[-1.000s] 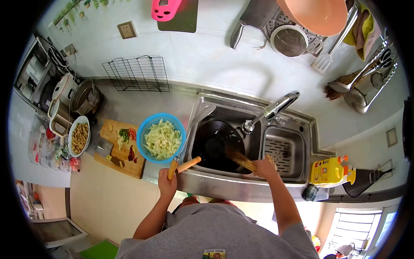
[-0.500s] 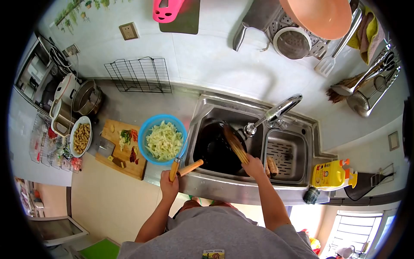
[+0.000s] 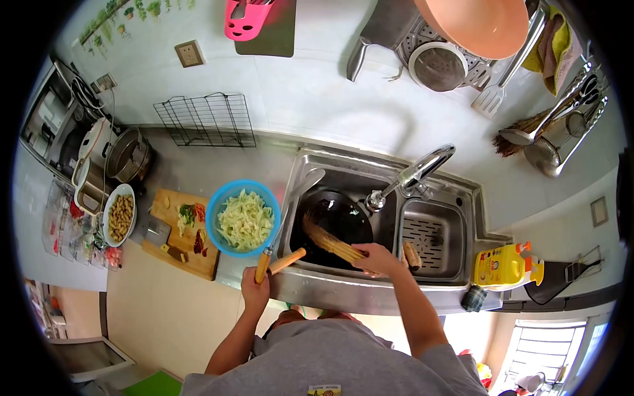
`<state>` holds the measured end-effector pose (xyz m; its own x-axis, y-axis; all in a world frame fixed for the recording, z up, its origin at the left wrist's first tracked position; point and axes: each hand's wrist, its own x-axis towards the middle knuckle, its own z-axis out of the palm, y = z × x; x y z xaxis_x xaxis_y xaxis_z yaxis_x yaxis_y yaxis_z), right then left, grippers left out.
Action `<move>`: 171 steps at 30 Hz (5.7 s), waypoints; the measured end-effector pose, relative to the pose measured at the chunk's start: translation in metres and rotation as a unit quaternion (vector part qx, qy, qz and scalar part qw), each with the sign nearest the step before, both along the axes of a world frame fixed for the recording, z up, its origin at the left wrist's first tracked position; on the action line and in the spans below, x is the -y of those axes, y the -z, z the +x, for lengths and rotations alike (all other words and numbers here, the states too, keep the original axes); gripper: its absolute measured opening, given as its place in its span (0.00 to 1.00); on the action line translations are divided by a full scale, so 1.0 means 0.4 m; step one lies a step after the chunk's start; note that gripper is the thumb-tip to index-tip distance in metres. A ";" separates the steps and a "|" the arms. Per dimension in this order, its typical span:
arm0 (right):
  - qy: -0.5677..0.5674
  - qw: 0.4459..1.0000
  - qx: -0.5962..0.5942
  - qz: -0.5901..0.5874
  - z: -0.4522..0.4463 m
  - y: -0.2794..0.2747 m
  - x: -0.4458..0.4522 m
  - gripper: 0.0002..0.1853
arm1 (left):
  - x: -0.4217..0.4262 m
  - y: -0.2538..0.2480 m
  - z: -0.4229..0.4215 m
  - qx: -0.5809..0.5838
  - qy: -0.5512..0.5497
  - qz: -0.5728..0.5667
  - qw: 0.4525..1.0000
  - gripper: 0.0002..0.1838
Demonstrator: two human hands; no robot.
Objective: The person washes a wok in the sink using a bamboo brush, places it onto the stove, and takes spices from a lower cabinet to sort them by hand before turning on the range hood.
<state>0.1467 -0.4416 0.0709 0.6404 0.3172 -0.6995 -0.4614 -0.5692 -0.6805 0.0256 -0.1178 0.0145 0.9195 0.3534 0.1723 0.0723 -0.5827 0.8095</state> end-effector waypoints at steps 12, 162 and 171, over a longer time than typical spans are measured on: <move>-0.245 0.824 0.245 -0.448 0.095 -0.037 0.186 0.15 | 0.002 -0.002 -0.001 0.034 0.020 -0.002 0.999 0.06; 0.086 0.898 0.306 -0.305 -0.166 -0.011 0.168 0.22 | 0.107 -0.131 0.050 0.009 0.052 -0.084 0.995 0.07; 0.220 0.876 0.317 -0.289 -0.390 -0.183 0.315 0.23 | 0.088 -0.117 0.049 -0.018 0.057 -0.068 0.996 0.07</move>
<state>-0.0093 -0.5676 0.1440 0.9295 -0.3482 -0.1215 -0.3567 -0.7651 -0.5361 0.0450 -0.1532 0.0611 0.9594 0.2650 0.0968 0.0424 -0.4748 0.8791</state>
